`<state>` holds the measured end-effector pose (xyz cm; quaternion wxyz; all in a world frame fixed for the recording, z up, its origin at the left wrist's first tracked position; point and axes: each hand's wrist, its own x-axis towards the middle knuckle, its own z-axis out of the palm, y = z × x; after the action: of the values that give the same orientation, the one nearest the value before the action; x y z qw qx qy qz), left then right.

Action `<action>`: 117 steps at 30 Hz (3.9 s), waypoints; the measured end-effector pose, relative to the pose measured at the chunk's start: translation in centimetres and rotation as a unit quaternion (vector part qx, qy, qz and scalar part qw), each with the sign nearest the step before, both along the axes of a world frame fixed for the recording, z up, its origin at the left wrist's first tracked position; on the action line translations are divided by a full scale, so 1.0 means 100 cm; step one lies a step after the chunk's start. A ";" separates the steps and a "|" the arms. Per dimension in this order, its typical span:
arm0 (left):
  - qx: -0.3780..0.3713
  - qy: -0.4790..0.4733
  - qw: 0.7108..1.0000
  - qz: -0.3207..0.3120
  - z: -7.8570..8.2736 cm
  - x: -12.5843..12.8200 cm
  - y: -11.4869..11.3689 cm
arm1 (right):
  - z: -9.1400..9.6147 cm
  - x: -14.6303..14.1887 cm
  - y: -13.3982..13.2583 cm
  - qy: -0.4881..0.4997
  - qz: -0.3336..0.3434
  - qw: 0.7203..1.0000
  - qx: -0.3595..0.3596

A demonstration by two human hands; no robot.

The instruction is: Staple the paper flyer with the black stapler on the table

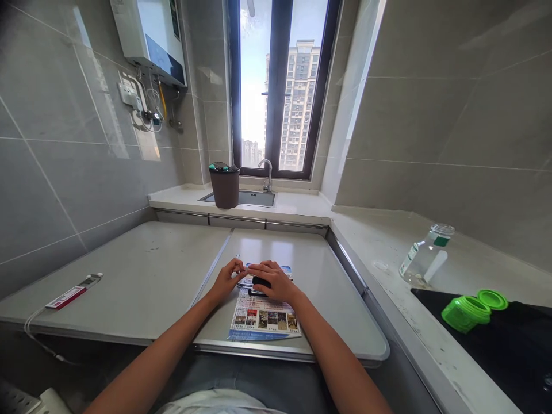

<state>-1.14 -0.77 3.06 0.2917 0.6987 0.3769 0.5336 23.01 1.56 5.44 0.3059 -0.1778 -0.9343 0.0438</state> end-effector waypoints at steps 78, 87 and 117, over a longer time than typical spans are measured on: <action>-0.026 0.283 0.938 0.198 -0.028 -0.030 0.042 | -0.022 0.036 0.033 0.066 0.004 0.971 -0.230; -0.012 0.198 0.979 0.037 -0.010 -0.017 0.022 | -0.024 0.032 0.027 0.032 0.037 0.962 -0.269; 0.025 0.176 0.984 -0.001 -0.001 -0.012 0.013 | -0.035 0.028 0.033 0.080 0.017 0.977 -0.198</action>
<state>-2.33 0.51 2.98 0.2036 0.7893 0.4080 0.4111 25.77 4.88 1.96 0.3379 -0.2143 -0.8824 0.2475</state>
